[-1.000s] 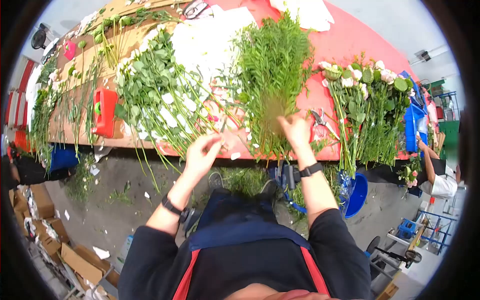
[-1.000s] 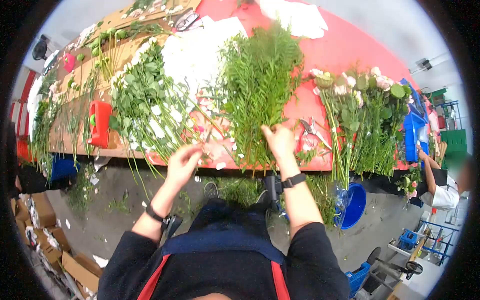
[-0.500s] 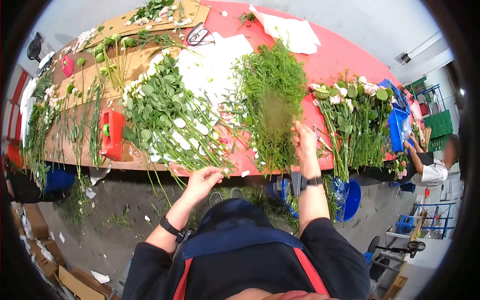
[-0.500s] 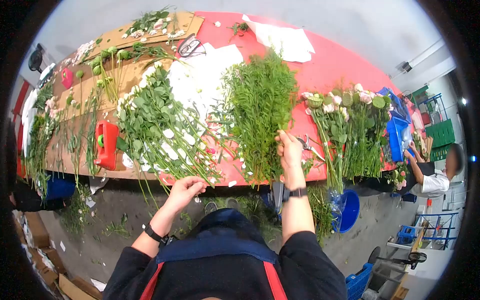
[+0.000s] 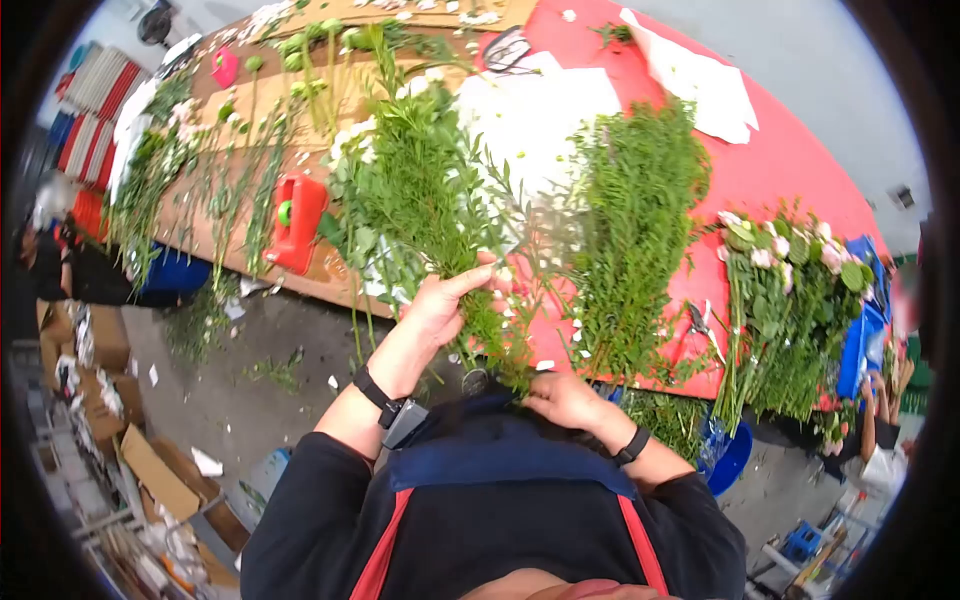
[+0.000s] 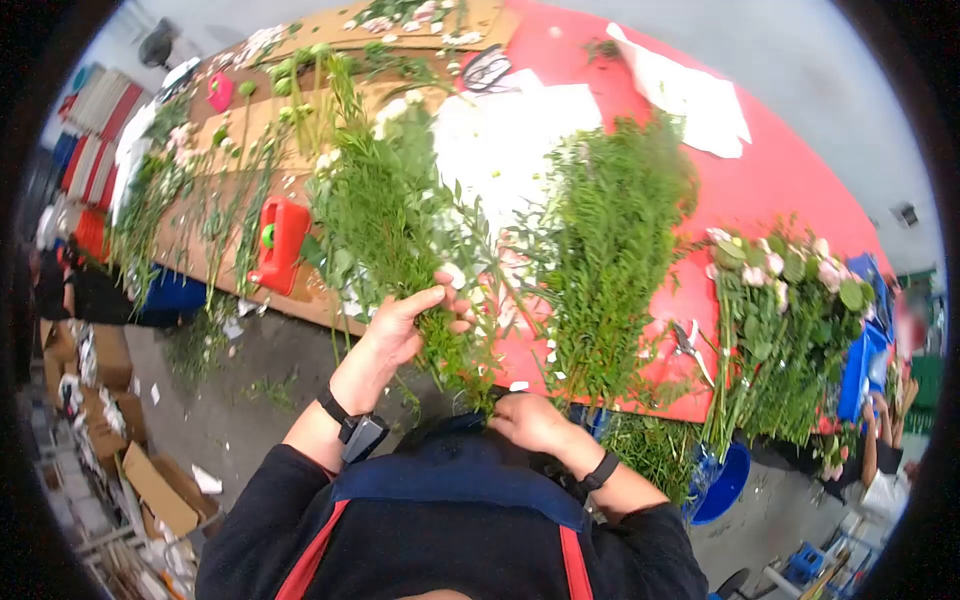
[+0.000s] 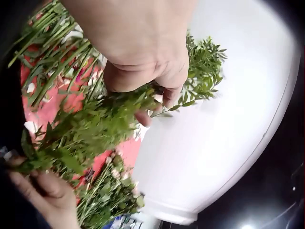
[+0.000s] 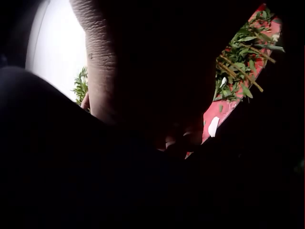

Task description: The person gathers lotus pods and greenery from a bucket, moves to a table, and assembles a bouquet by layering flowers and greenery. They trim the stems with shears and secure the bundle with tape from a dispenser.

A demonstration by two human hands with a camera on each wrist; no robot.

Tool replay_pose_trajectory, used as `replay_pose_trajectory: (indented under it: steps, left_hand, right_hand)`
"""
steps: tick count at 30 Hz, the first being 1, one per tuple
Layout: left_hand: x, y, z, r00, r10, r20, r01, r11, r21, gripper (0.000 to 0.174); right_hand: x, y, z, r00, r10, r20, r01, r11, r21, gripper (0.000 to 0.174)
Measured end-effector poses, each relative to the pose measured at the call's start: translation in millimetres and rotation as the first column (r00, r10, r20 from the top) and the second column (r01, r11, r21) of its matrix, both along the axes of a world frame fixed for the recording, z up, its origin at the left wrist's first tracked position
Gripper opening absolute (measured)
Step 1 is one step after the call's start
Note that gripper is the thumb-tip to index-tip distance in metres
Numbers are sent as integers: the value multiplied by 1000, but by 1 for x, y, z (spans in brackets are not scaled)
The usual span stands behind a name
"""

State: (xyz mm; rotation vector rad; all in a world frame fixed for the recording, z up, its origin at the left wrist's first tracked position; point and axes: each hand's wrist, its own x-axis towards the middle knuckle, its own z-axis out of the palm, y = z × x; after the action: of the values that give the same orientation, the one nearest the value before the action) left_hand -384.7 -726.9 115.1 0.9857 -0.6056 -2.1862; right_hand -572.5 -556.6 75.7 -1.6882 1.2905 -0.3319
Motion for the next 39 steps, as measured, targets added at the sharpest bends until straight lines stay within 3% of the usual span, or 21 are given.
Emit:
replay_pose_trajectory:
  steps: [1,3,4,7,8,10,11,13,15,16,17,18,22,24,26,29,32,35,36,37,39]
  left_hand:
    - [5,-1,6,992,65,104,-60,997,-52,26]
    - [27,-5,0,995,19,95,-22,999,38,35]
    - [36,-7,-1,997,-8,83,1,997,81,40]
    - [49,8,12,966,16,-257,6,996,87,58]
    - [54,11,13,990,-15,-138,18,1000,18,75]
    - [73,3,4,978,-140,-152,114,980,-165,74]
    - [80,0,0,968,-201,-150,158,954,-255,73]
    - [87,11,-2,995,47,-90,-62,984,-167,53]
    - [99,16,-8,975,222,-6,-221,967,-128,42]
    - [87,18,17,950,310,33,-308,950,-55,27]
    - [91,19,15,940,334,66,-332,942,-50,24]
    - [97,21,10,929,356,99,-353,934,-44,20]
    - [119,30,11,887,435,154,-431,900,-63,23]
    - [135,32,14,861,463,212,-455,886,-89,29]
    - [154,33,11,829,541,139,-541,840,-45,28]
    - [180,31,9,797,594,108,-596,803,-24,29]
    - [207,28,4,801,592,95,-592,805,-23,30]
    - [238,24,1,838,545,40,-545,838,-6,29]
    - [254,24,-4,862,507,-18,-507,862,3,30]
    - [269,23,-7,876,481,-25,-481,876,5,31]
    - [298,21,-9,899,436,-40,-436,900,6,34]
  right_hand:
    - [-1,-16,10,991,78,-105,-80,997,-10,22]
    - [2,-35,6,984,159,-84,-169,977,-128,20]
    - [7,-42,7,967,250,-51,-254,962,-102,19]
    - [20,-59,8,888,457,43,-456,889,-32,19]
    - [23,-66,5,865,498,68,-498,867,-18,19]
    - [27,-83,0,811,578,94,-583,812,35,20]
    - [24,-95,1,818,557,142,-570,818,75,21]
    - [17,-140,21,832,504,234,-544,824,159,22]
    - [15,-204,4,974,225,-40,-219,969,119,25]
    - [16,-230,-5,988,-151,28,152,988,-39,24]
    - [18,-262,-29,944,-306,-123,250,906,-341,23]
    - [23,-286,-36,880,-392,-270,280,885,-371,27]
    - [38,-325,-87,879,-360,-312,329,932,-150,38]
    - [35,-326,-94,833,-532,-154,506,843,-180,35]
    - [34,-316,-85,752,-655,-75,621,741,-253,29]
    - [36,-292,-51,750,-655,-92,557,701,-444,25]
    - [41,-278,-46,690,-708,-148,585,666,-462,25]
    - [48,-259,-35,666,-729,-158,531,612,-586,23]
    - [52,-251,-31,690,-701,-179,232,449,-863,19]
    - [59,-242,-21,668,-713,-214,173,428,-887,20]
    - [69,-228,-16,648,-746,-153,399,504,-766,24]
